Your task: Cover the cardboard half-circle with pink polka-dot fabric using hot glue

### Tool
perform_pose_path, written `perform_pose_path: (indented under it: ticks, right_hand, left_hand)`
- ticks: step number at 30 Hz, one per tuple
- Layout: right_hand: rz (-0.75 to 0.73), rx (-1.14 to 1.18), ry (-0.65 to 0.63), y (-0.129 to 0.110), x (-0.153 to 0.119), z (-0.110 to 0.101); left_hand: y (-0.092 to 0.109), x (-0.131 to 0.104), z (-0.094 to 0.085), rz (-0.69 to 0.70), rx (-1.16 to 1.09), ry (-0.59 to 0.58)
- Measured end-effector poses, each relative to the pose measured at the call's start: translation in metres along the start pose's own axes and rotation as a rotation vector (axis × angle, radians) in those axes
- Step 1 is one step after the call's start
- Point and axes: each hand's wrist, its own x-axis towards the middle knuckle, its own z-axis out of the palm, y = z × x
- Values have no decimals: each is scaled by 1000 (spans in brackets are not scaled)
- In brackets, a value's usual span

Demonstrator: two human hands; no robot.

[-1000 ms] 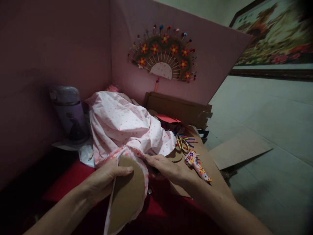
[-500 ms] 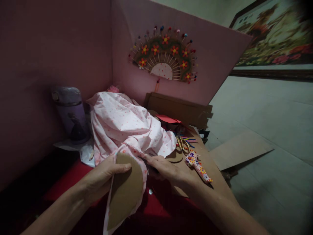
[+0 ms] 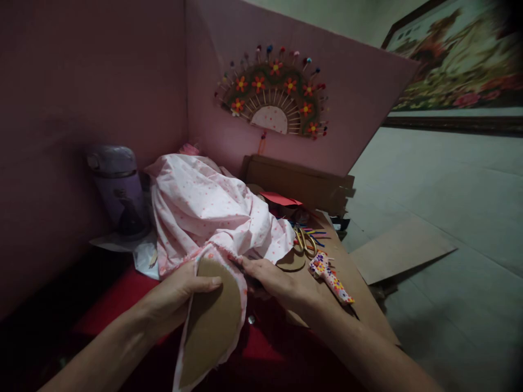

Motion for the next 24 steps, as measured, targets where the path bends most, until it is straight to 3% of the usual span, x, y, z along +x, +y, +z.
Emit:
perform_pose_path:
  ticks: [14, 24]
  right_hand:
    - [-6, -53, 27, -10, -2, 7]
    - [-59, 108, -22, -10, -3, 12]
  left_hand:
    - [0, 0, 0, 34, 10, -9]
    - [-3, 0, 0, 36, 33, -3]
